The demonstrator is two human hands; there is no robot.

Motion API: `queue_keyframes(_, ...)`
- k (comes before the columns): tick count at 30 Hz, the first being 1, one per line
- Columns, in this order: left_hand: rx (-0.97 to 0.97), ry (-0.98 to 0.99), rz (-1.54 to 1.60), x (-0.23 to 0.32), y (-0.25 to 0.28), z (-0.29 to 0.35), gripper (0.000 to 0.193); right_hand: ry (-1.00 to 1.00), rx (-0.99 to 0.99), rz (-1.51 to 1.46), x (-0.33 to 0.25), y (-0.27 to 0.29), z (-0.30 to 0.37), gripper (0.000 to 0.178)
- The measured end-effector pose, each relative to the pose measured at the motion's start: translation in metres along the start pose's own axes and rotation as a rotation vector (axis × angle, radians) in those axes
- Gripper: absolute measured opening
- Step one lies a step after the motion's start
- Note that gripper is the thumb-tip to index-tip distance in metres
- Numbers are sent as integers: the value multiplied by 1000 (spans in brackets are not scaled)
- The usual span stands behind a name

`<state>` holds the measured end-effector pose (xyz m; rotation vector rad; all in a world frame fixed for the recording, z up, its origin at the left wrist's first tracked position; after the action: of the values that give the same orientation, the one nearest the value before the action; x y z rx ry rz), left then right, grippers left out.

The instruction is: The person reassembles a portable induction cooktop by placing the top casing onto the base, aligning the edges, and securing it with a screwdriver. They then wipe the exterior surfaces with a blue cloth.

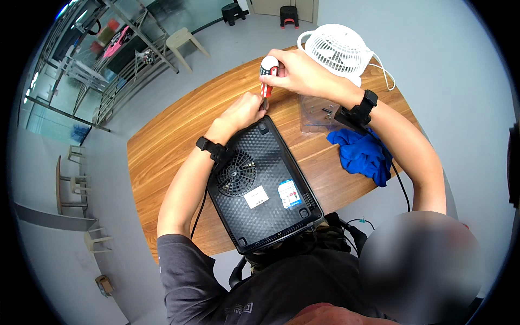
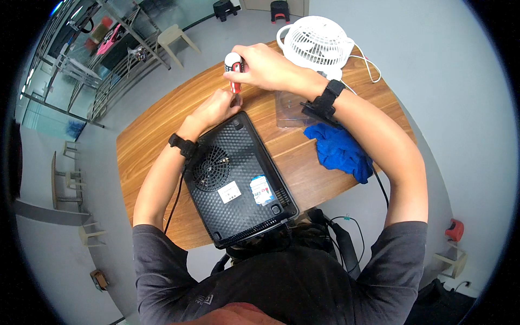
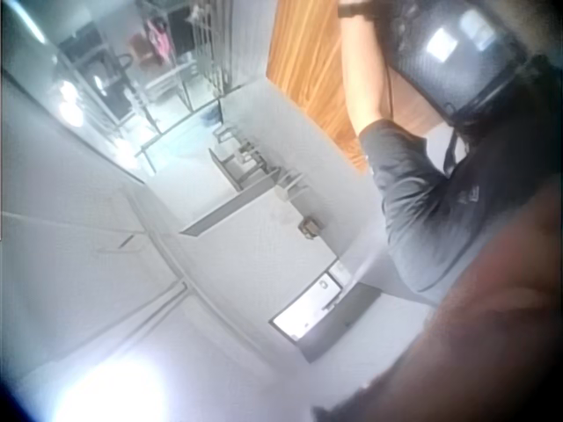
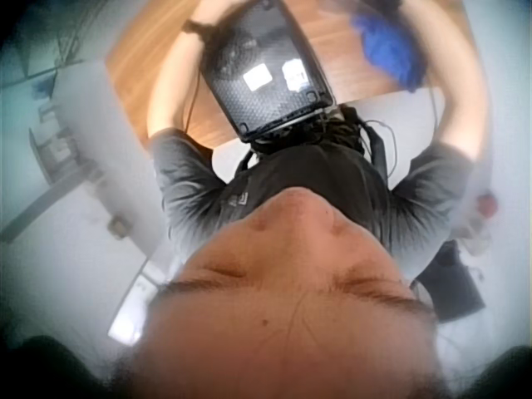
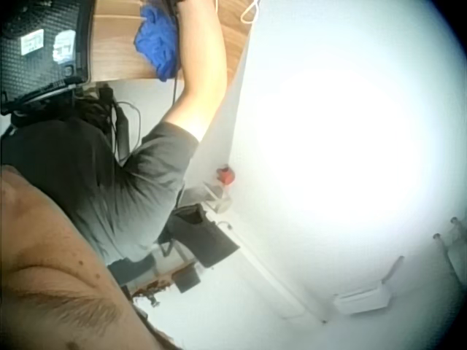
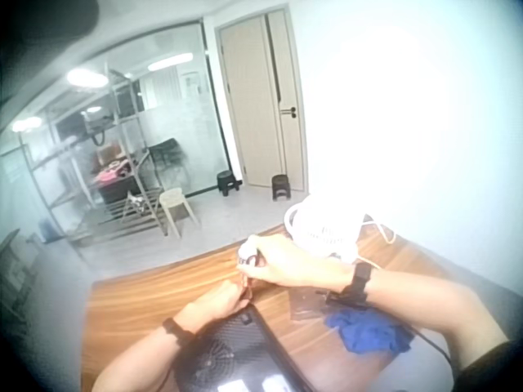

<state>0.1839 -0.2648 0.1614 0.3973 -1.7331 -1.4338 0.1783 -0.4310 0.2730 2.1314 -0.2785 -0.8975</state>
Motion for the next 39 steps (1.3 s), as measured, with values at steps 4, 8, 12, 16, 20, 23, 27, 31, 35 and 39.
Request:
queue_keyframes(4, -60, 26, 66, -12, -7, -6, 11, 7, -24, 2, -2, -6, 0, 35)
queue_keyframes(8, -66, 42, 124, -14, -6, -8, 8, 3, -52, 9, -8, -6, -1, 37)
queue_keyframes(12, -87, 26, 113, -11, -6, -9, 6, -30, -109, 14, -6, -9, -3, 37)
queue_keyframes(16, -67, -10, 115, -8, -7, -12, 6, -30, -133, 23, 1, -16, -6, 39)
queue_keyframes(20, -76, -7, 133, -20, -14, -15, 9, -48, -158, 40, 6, -23, -7, 43)
queue_keyframes(23, -135, 40, 109, -27, -18, -16, 12, -44, -153, 23, 7, -24, -7, 42)
queue_keyframes(27, -83, -26, 189, -31, -20, -15, 11, -97, -164, 11, 14, -28, -12, 45)
queue_keyframes(31, -130, -6, 211, -22, -17, -16, 12, -101, -168, 4, 16, -29, -14, 44)
queue_keyframes(35, -138, 39, 213, -23, -18, -13, 13, -58, -163, 15, 14, -31, -13, 43)
queue_keyframes(39, -117, 41, 214, -27, -17, -12, 14, -62, -161, 5, 17, -34, -13, 43)
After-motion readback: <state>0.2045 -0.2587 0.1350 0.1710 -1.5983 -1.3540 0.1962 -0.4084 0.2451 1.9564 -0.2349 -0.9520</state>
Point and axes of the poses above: each hand's wrist, its own z-axis away from the middle knuckle, its own y-axis out of the back of the hand, x = y × z, the point moved 5 cm from there along -z, towards the middle knuckle, and after that the axes turned 2 degrees about -x, right-handed, at the moved point
